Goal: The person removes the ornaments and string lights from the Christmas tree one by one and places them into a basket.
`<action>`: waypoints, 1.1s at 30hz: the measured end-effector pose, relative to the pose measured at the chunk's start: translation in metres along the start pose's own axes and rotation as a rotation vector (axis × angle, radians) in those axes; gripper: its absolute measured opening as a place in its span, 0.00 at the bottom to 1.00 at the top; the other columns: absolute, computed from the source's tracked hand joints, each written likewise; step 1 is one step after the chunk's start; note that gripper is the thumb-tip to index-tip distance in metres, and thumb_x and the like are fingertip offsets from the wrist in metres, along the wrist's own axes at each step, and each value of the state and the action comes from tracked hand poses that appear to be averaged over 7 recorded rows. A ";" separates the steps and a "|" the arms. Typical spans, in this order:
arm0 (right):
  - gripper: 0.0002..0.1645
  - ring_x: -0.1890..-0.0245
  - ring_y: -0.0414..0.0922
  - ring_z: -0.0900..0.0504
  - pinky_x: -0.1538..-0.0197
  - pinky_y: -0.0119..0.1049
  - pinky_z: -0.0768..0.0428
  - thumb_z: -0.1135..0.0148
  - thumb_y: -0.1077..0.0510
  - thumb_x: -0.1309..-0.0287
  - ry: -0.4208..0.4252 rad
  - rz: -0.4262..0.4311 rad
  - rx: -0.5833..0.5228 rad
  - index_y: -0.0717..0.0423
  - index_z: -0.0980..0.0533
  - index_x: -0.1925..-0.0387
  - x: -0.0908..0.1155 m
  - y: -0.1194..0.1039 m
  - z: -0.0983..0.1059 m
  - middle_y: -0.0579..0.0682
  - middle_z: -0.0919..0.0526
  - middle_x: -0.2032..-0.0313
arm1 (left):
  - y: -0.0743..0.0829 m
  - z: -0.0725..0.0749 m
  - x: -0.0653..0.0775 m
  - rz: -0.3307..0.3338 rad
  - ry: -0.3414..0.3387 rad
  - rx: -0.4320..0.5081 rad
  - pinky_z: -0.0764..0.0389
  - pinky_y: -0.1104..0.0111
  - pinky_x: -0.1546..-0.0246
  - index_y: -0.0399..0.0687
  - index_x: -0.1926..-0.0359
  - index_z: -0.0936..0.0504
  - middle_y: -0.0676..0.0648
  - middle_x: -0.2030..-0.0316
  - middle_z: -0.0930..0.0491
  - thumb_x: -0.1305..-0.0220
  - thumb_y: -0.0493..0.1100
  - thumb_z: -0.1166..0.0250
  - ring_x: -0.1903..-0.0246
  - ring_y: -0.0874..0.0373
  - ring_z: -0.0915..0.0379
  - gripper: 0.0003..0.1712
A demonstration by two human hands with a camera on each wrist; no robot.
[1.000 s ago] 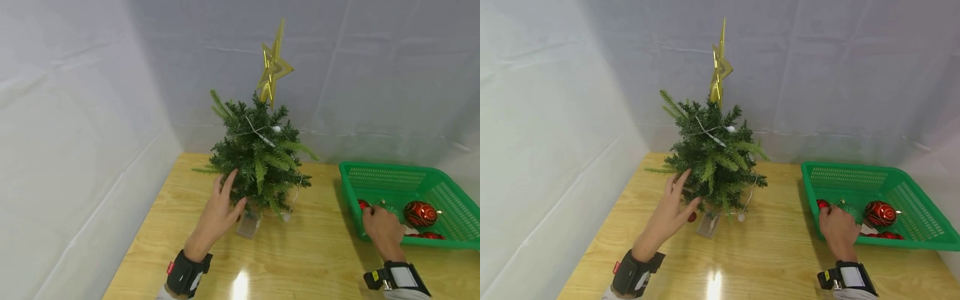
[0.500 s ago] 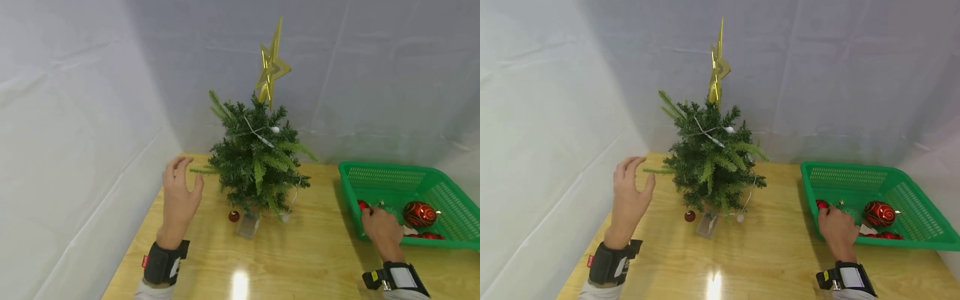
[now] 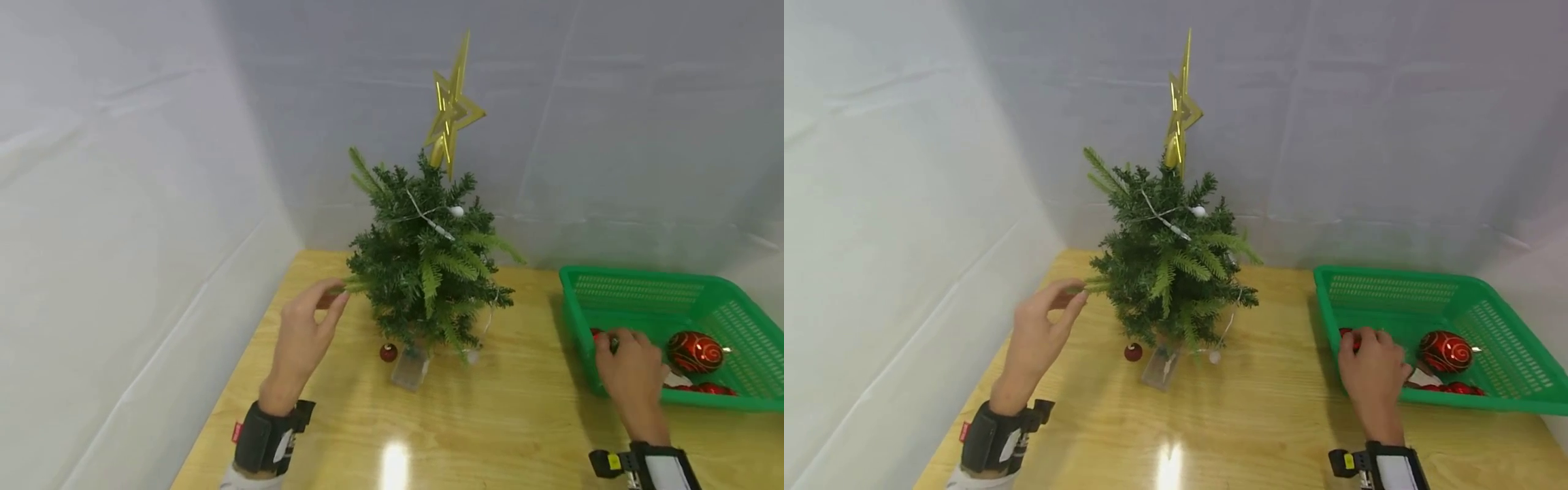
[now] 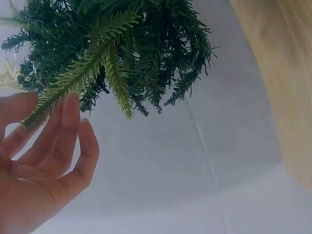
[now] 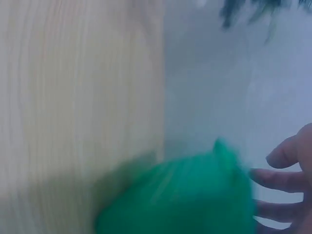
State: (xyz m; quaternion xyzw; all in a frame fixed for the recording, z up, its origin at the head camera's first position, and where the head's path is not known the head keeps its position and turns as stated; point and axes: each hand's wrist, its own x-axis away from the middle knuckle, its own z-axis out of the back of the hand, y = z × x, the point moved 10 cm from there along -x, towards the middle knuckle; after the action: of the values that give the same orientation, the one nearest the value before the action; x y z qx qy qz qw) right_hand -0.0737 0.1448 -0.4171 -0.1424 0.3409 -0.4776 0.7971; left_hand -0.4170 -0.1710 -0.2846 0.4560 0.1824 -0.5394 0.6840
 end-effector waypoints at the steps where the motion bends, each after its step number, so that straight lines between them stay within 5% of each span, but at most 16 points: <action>1: 0.17 0.56 0.75 0.31 0.63 0.71 0.38 0.50 0.58 0.32 0.055 0.029 -0.029 0.69 0.22 0.60 0.004 -0.010 0.006 0.73 0.25 0.54 | 0.003 0.000 0.000 -0.013 0.005 -0.003 0.17 0.57 0.62 0.36 0.53 0.19 0.39 0.59 0.16 0.38 0.35 0.34 0.67 0.48 0.17 0.13; 5: 0.09 0.57 0.73 0.31 0.63 0.67 0.41 0.45 0.64 0.38 0.218 0.161 -0.155 0.67 0.22 0.66 0.025 -0.053 0.021 0.71 0.25 0.53 | 0.011 -0.001 0.002 -0.055 0.015 0.006 0.17 0.60 0.63 0.36 0.55 0.18 0.40 0.61 0.16 0.39 0.34 0.32 0.67 0.50 0.17 0.12; 11: 0.04 0.50 0.69 0.32 0.55 0.68 0.39 0.42 0.69 0.41 0.322 0.210 -0.341 0.69 0.23 0.66 0.054 -0.092 0.035 0.73 0.30 0.49 | 0.024 -0.004 0.005 -0.120 -0.001 0.025 0.17 0.63 0.62 0.37 0.57 0.17 0.43 0.63 0.15 0.41 0.35 0.31 0.67 0.54 0.18 0.11; 15: 0.04 0.52 0.58 0.28 0.54 0.49 0.30 0.41 0.71 0.45 0.418 0.224 -0.446 0.70 0.22 0.67 0.077 -0.118 0.043 0.71 0.28 0.52 | 0.034 -0.007 0.011 -0.136 -0.010 0.044 0.18 0.63 0.62 0.40 0.56 0.17 0.45 0.63 0.16 0.41 0.35 0.31 0.66 0.56 0.19 0.11; 20: 0.06 0.57 0.34 0.29 0.57 0.24 0.32 0.41 0.77 0.52 0.512 0.209 -0.582 0.69 0.22 0.71 0.108 -0.145 0.045 0.60 0.24 0.59 | 0.049 -0.013 0.019 -0.158 0.006 0.076 0.18 0.64 0.63 0.40 0.58 0.17 0.46 0.65 0.16 0.43 0.33 0.30 0.68 0.57 0.19 0.10; 26: 0.14 0.69 0.35 0.25 0.62 0.20 0.27 0.42 0.82 0.54 0.341 0.330 -0.707 0.64 0.21 0.69 0.121 -0.187 0.016 0.54 0.19 0.70 | 0.059 -0.015 0.024 -0.138 0.048 0.113 0.18 0.67 0.63 0.38 0.61 0.17 0.45 0.66 0.15 0.44 0.32 0.30 0.69 0.58 0.19 0.09; 33: 0.10 0.72 0.40 0.21 0.68 0.27 0.21 0.37 0.76 0.48 0.077 0.244 -0.685 0.63 0.19 0.64 0.112 -0.208 -0.028 0.51 0.16 0.69 | 0.062 -0.014 0.028 -0.118 0.076 0.121 0.18 0.67 0.65 0.37 0.60 0.17 0.45 0.67 0.16 0.42 0.35 0.30 0.70 0.57 0.20 0.09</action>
State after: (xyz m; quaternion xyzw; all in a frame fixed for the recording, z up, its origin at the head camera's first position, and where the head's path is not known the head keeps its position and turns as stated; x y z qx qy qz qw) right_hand -0.1957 -0.0533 -0.3685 -0.3413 0.5253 -0.2423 0.7409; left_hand -0.3473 -0.1750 -0.2861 0.5050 0.2018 -0.5714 0.6147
